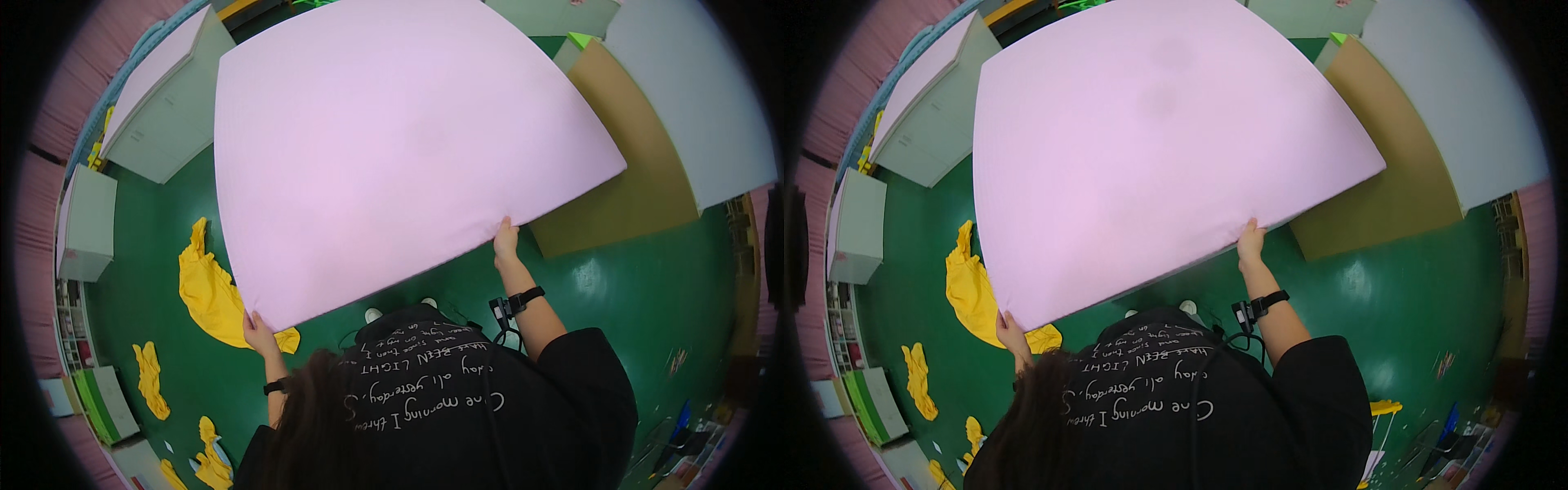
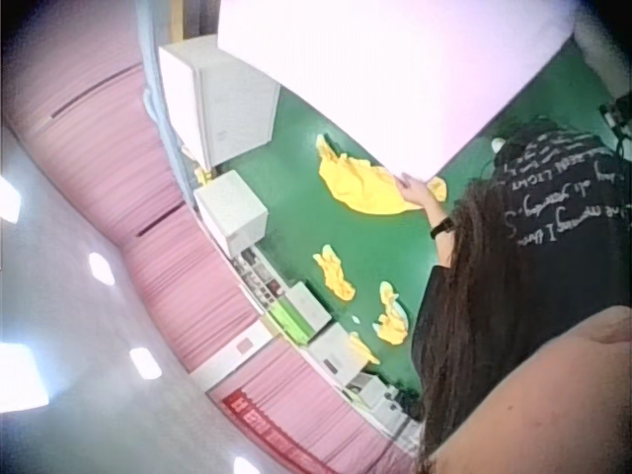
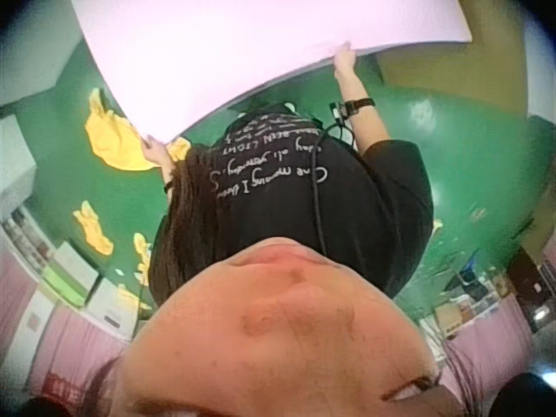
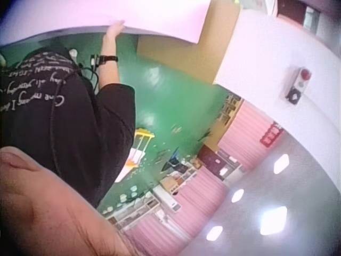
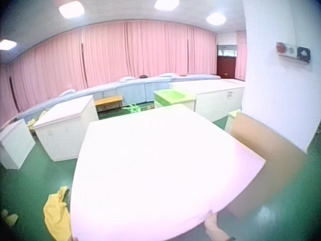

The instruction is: The person picks up pink foam mats and a small container from the floor by hand and places the mats one by one on top of white cabinets.

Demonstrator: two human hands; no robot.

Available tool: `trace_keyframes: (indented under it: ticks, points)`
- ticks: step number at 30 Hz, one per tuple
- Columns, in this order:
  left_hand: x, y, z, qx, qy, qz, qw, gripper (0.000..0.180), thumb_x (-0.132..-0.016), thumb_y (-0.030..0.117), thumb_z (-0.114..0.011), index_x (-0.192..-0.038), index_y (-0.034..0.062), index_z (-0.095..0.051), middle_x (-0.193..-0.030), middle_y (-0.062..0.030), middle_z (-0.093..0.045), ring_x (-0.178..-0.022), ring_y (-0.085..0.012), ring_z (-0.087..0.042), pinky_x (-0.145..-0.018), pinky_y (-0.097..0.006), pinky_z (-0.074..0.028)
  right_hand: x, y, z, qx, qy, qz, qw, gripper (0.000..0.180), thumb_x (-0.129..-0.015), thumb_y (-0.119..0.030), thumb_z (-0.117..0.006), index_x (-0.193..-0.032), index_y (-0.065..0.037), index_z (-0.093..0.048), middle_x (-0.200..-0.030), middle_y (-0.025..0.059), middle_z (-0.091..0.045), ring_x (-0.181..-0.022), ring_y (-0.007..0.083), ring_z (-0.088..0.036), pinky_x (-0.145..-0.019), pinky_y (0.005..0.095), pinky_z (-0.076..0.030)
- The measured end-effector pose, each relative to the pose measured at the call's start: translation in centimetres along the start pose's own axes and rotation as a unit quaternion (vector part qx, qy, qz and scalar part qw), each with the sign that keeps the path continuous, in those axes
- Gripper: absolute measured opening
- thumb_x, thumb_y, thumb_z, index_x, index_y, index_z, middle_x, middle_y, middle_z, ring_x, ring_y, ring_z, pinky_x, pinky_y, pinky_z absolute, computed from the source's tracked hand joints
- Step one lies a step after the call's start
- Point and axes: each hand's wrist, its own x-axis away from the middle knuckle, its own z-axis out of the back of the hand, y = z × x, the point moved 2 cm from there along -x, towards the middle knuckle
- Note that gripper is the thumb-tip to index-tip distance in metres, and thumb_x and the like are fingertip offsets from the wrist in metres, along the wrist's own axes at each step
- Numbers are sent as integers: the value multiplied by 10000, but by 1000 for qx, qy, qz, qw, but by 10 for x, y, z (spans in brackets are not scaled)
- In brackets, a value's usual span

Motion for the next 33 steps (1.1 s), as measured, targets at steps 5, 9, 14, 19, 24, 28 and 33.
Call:
trace_keyframes:
  ticks: [5, 9, 14, 19, 24, 28, 33]
  points:
    - [-7, -8, -5, -60, 36, -3, 998, 351, -837, 105, -514, -1122, -96, -479, -1078, -210, -549, -960, -253, -535, -859, -305, -396, 4, -5, -8, 16, -35, -10, 999, 515, -910, -326, -319, -1216, 87, -300, -1230, 209, -408, -1130, 276, -408, -940, 334, -319]
    - [-10, -16, 9, -38, 47, -17, 998, 344, -834, 86, -512, -1115, -109, -475, -1071, -212, -551, -944, -253, -537, -848, -303, -402, 16, -16, -2, 18, -90, 0, 996, 537, -911, -330, -320, -1247, 87, -283, -1265, 188, -386, -1157, 258, -385, -954, 328, -304]
    - [-9, -11, 6, -29, 47, -2, 998, 324, -842, 78, -493, -1109, -106, -482, -1049, -201, -565, -891, -234, -560, -805, -283, -424, 42, -44, -1, 14, -104, 12, 994, 531, -915, -325, -317, -1262, 76, -286, -1291, 173, -362, -1179, 251, -360, -972, 324, -285]
    - [-5, -5, 2, -17, 49, -20, 998, 317, -851, 78, -479, -1114, -99, -481, -1039, -199, -572, -887, -229, -567, -796, -280, -431, -1, 7, 4, -5, -147, 65, 987, 530, -916, -350, -320, -1294, 17, -266, -1299, 172, -341, -1184, 266, -341, -973, 372, -287]
    - [-4, -13, 9, 14, 65, -8, 998, 324, -856, 73, -467, -1142, -80, -468, -1087, -204, -543, -962, -239, -546, -826, -283, -422, 22, -7, 19, 3, -182, -76, 980, 584, -889, -426, -370, -1278, 3, -297, -1298, 169, -351, -1137, 307, -402, -911, 480, -336]
    - [-5, -10, 6, 5, 33, -46, 998, 353, -833, 29, -443, -1179, -44, -445, -1191, -179, -476, -1096, -273, -466, -921, -352, -352, 50, 16, 86, -102, -199, -69, 972, 527, -885, -362, -404, -1250, 10, -326, -1259, 181, -405, -1064, 305, -488, -864, 433, -394]
    - [42, 76, -13, -168, 9, -341, 925, 319, -750, -70, -425, -1041, 13, -527, -1175, -120, -489, -1228, -296, -321, -1047, -452, -83, 102, 55, 187, -148, -95, -87, 981, 426, -876, -225, -434, -1221, 13, -358, -1159, 176, -502, -967, 287, -557, -752, 380, -464]
